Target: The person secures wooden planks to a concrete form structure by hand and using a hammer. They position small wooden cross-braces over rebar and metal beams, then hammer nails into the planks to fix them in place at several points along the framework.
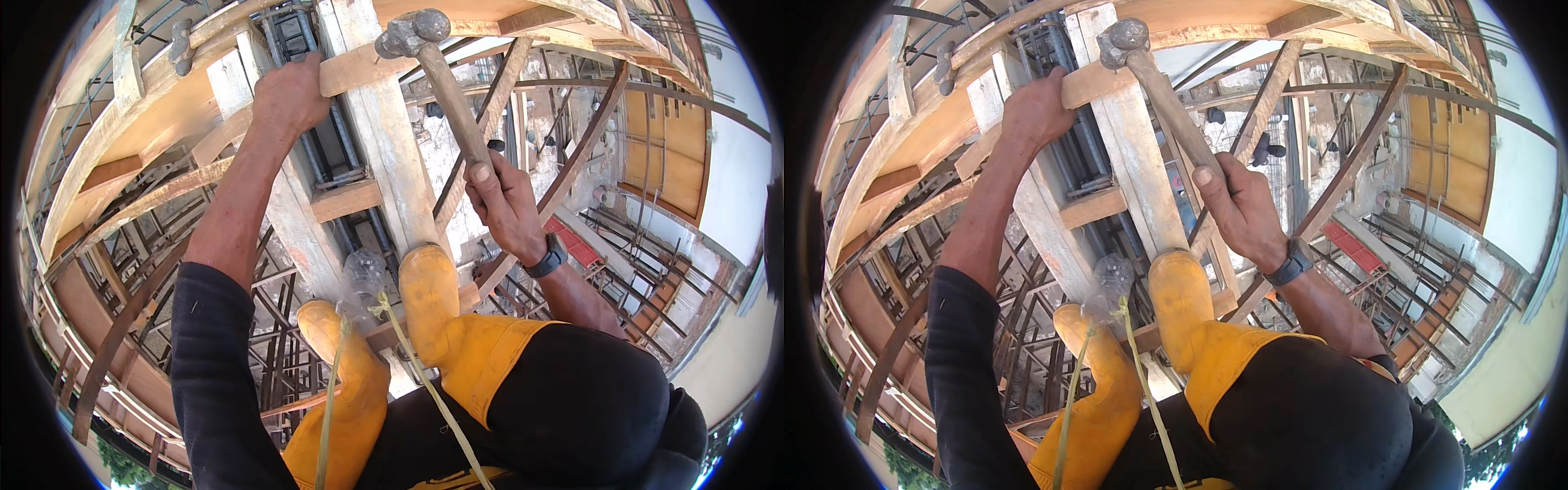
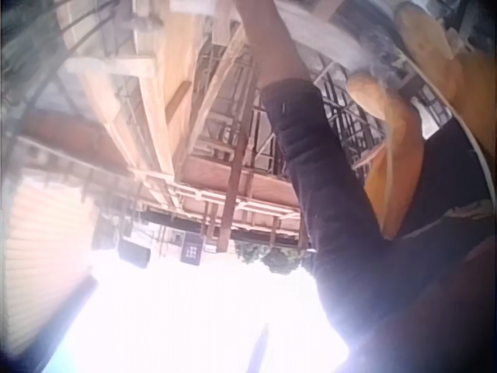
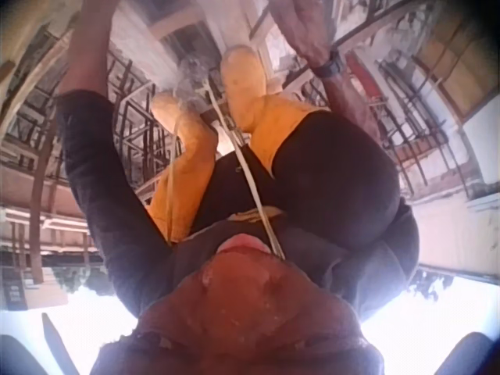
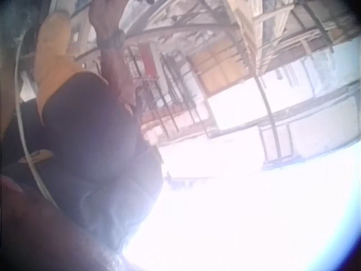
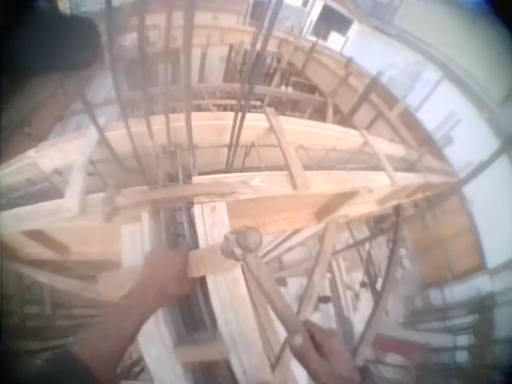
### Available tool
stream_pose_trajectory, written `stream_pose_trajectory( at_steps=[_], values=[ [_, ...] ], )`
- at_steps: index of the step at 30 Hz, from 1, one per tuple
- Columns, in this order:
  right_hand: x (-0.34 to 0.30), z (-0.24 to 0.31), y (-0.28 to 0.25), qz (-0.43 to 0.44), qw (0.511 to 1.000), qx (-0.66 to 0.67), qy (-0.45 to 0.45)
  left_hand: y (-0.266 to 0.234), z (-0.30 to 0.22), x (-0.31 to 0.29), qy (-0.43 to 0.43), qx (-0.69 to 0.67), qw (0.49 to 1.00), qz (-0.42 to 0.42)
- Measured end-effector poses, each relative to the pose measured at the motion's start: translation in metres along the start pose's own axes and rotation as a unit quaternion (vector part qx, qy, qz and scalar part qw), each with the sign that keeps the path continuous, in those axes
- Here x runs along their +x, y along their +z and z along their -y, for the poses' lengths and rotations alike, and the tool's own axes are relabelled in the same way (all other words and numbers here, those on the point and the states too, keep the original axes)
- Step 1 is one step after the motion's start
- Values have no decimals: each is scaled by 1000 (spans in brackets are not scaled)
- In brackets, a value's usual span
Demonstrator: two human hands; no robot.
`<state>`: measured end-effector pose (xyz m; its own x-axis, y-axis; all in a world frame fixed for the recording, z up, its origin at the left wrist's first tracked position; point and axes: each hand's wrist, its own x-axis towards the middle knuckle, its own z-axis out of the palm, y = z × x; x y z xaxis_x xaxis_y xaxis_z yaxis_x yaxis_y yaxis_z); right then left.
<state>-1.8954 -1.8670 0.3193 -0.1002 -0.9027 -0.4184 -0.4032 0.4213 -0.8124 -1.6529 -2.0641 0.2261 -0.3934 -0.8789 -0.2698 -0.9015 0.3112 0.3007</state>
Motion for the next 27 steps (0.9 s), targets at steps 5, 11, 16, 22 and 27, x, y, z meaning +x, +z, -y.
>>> stream_pose_trajectory(
  at_steps=[5,11,16,22,27],
  values=[
    [-3,-1,-1,-3,1000,26,7,0,-4,2,26,28,999,15],
    [0,-10,1,1,1000,28,9,5,3,2,40,19,999,13],
    [1,7,-1,5,999,31,16,-5,3,2,45,33,998,35],
    [-6,32,-17,0,972,135,-191,-10,5,-1,52,38,996,54],
    [14,2,-19,1,994,-106,-10,-6,-3,1,60,32,997,42]
  ],
)
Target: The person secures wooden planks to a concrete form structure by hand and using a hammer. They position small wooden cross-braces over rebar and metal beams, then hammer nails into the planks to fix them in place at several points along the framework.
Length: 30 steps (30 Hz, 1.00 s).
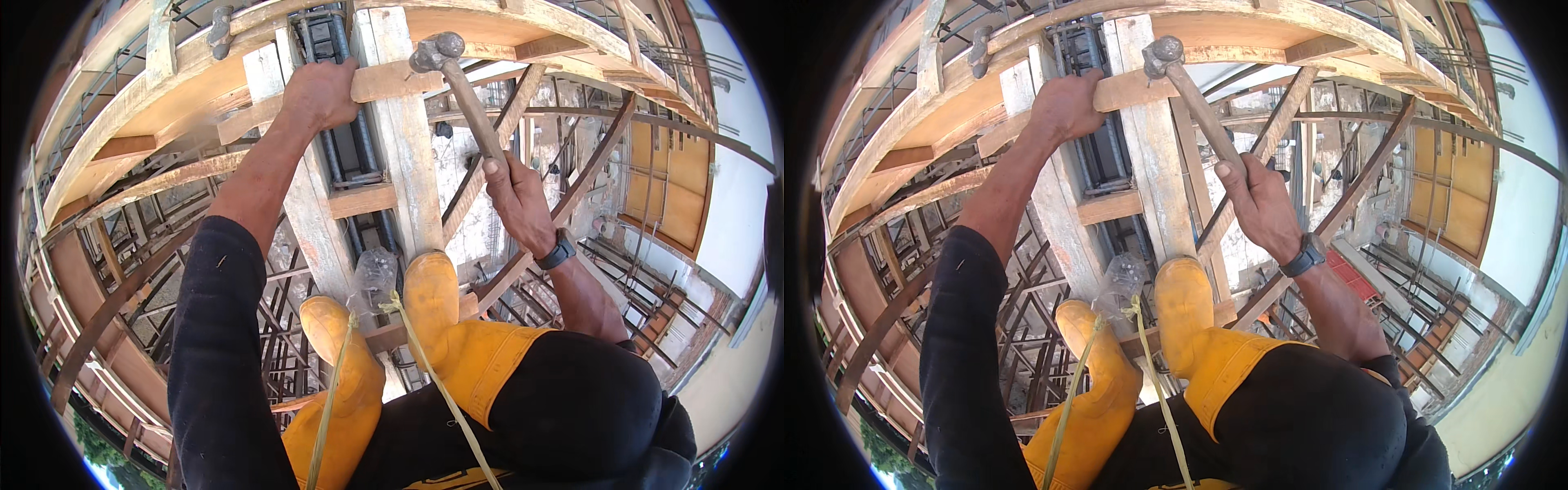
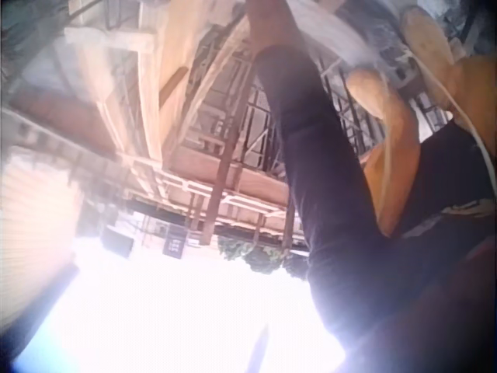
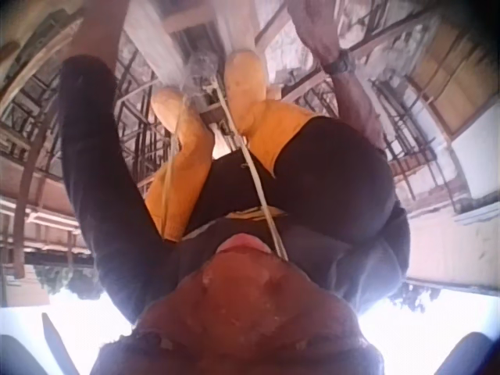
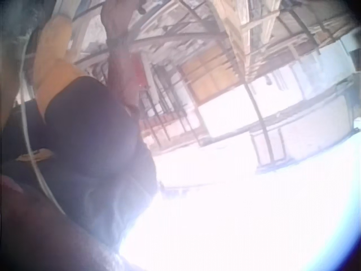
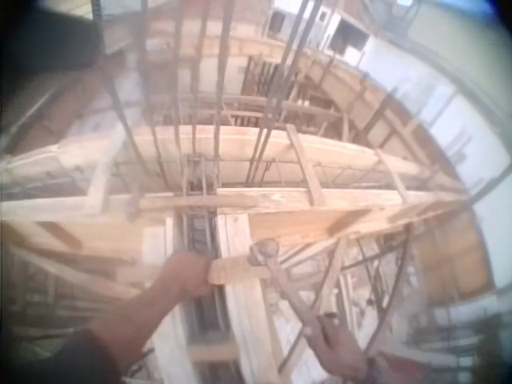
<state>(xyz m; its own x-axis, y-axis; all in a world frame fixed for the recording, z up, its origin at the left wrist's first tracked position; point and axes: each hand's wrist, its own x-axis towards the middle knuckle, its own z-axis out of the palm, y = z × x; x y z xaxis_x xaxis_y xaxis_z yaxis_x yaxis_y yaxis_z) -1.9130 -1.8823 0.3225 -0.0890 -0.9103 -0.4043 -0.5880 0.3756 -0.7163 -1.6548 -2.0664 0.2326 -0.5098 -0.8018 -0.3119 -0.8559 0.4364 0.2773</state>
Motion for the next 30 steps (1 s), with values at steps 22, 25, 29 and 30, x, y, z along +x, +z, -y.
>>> stream_pose_trajectory(
  at_steps=[22,25,29,30],
  values=[
    [-8,-24,-10,-49,976,150,-151,2,-3,14,32,-27,999,-29],
    [10,-3,-4,-13,997,53,46,9,5,9,23,-9,1000,-16],
    [-3,55,-30,-47,944,290,-153,9,24,-10,-1,-8,1000,-13],
    [-1,61,-25,-41,909,325,-257,12,24,-13,-3,-10,1000,-9]
  ],
)
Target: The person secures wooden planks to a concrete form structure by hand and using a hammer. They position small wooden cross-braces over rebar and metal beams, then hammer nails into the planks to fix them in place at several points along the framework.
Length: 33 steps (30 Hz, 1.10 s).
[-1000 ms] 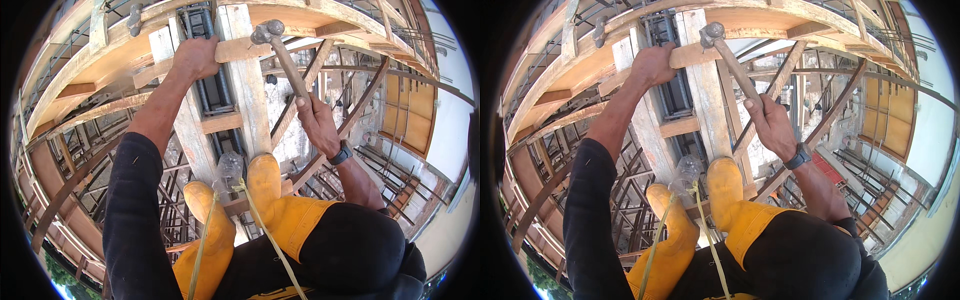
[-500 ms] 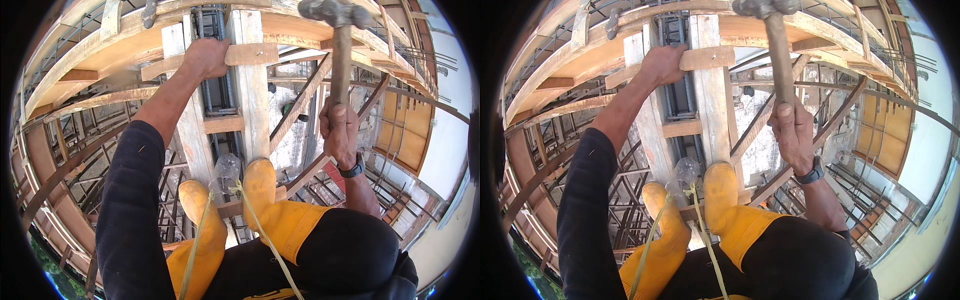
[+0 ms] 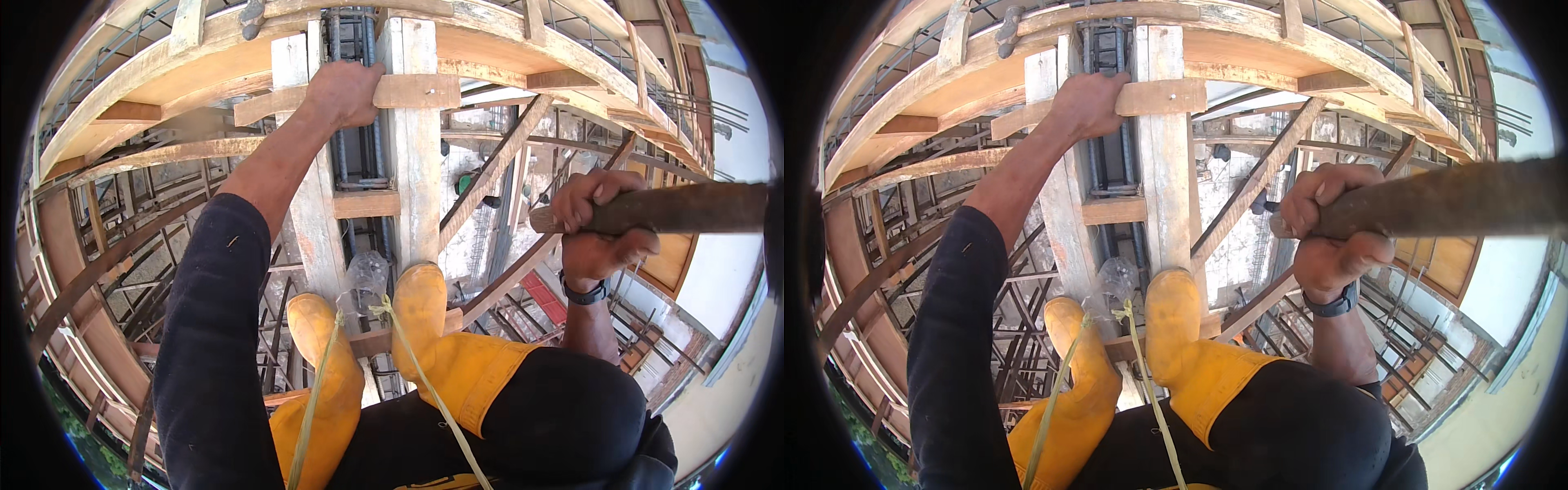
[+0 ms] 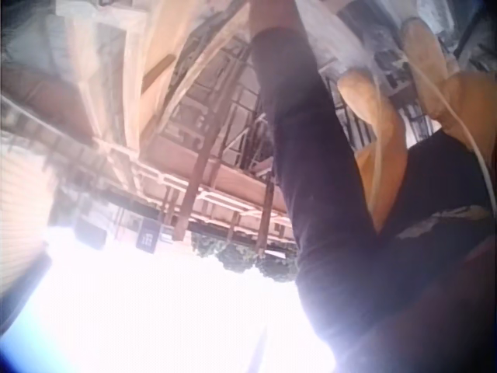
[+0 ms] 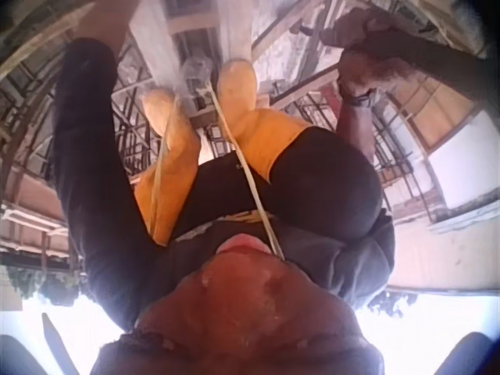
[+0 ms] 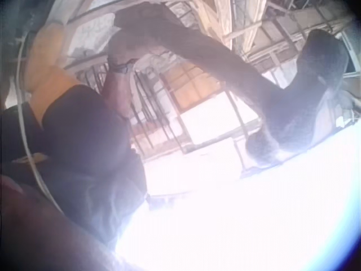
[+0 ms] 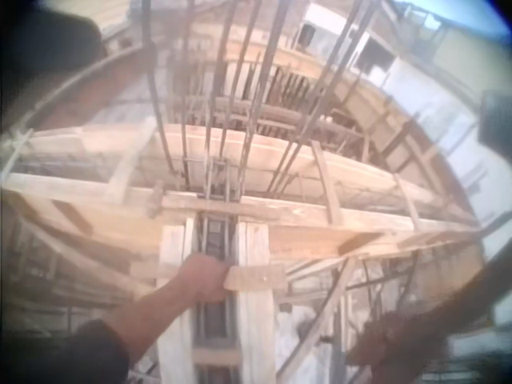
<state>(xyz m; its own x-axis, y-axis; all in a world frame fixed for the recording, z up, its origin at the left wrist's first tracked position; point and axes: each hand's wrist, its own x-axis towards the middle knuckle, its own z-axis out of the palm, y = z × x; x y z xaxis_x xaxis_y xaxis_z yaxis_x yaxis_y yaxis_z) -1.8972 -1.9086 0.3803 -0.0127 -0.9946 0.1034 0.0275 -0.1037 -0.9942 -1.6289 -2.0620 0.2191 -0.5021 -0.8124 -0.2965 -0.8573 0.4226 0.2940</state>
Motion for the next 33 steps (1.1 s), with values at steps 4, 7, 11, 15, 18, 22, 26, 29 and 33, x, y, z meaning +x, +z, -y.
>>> stream_pose_trajectory(
  at_steps=[4,7,11,15,18,22,26,29,33],
  values=[
    [-47,-77,-41,32,958,-262,114,-6,-23,25,31,-14,999,-16],
    [-21,-60,-22,-24,922,-204,328,-2,-14,23,33,-6,999,-27],
    [2,-4,-7,-73,996,-5,43,-5,-7,7,1,-13,1000,8],
    [-29,-60,-9,-17,1000,-12,-21,-9,-11,13,14,-21,1000,-14],
    [-35,-89,-39,-2,917,-196,348,-8,-27,25,41,-14,999,-9],
    [-2,-20,-10,-42,987,-53,143,-7,-6,6,3,-18,1000,-7],
    [-12,-46,-4,-34,997,22,-73,-5,-11,7,12,-18,1000,4],
    [-42,-110,-39,33,910,-199,364,-5,-25,26,36,-16,999,-9],
    [-16,-51,-7,-11,960,-81,266,-3,0,3,0,-23,1000,-8]
  ],
)
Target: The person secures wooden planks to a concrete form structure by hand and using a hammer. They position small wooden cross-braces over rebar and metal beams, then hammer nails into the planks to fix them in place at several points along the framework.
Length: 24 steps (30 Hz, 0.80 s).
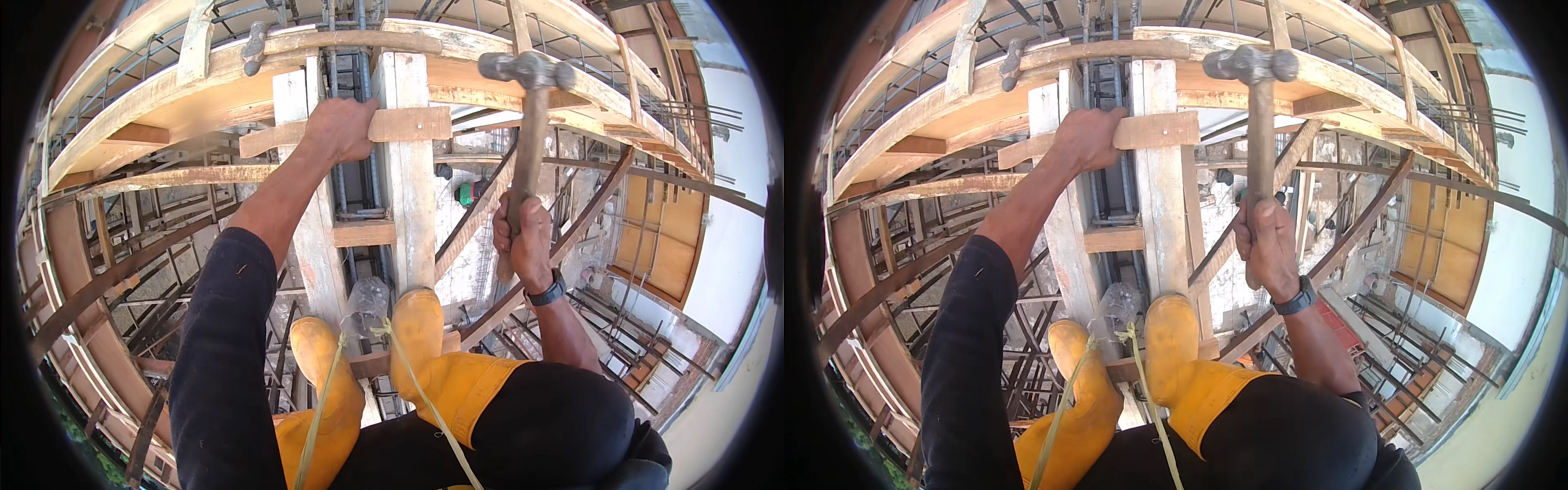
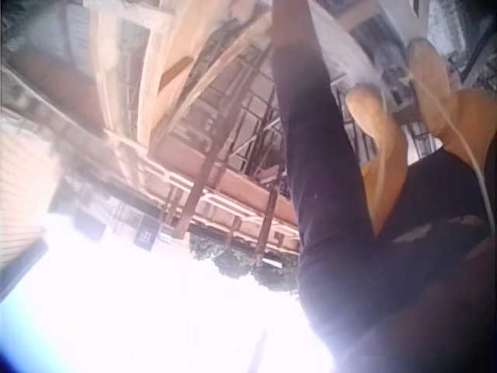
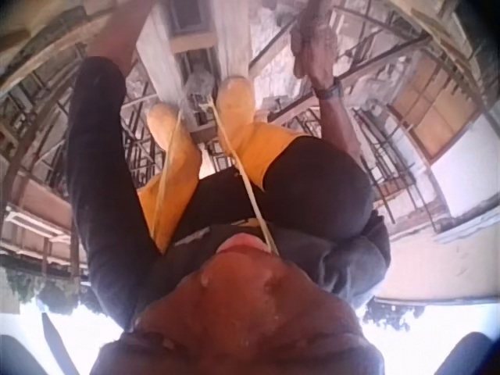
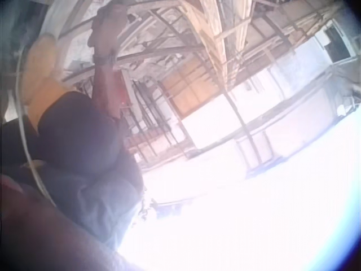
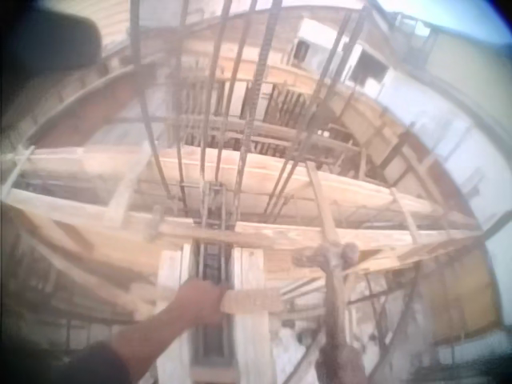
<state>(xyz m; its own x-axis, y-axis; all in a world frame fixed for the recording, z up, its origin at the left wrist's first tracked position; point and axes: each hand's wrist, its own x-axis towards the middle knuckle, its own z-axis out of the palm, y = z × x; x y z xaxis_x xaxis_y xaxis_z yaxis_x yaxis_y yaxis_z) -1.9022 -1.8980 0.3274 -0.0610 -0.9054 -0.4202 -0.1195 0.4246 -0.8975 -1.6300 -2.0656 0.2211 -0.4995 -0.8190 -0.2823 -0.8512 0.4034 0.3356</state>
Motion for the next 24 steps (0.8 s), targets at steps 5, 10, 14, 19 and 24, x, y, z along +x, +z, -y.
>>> stream_pose_trajectory(
  at_steps=[5,10,14,19,24],
  values=[
    [-6,-47,-18,16,984,82,-159,0,-18,14,21,2,1000,2],
    [6,-14,-2,16,994,-35,99,-4,-15,5,17,24,1000,2],
    [-11,-4,8,-25,981,88,-172,-4,-11,4,2,12,1000,10],
    [18,-53,-11,39,981,-21,187,-9,-14,9,21,33,999,-1],
    [1,-34,6,50,984,-25,167,-6,-9,-31,81,83,964,-241]
  ],
)
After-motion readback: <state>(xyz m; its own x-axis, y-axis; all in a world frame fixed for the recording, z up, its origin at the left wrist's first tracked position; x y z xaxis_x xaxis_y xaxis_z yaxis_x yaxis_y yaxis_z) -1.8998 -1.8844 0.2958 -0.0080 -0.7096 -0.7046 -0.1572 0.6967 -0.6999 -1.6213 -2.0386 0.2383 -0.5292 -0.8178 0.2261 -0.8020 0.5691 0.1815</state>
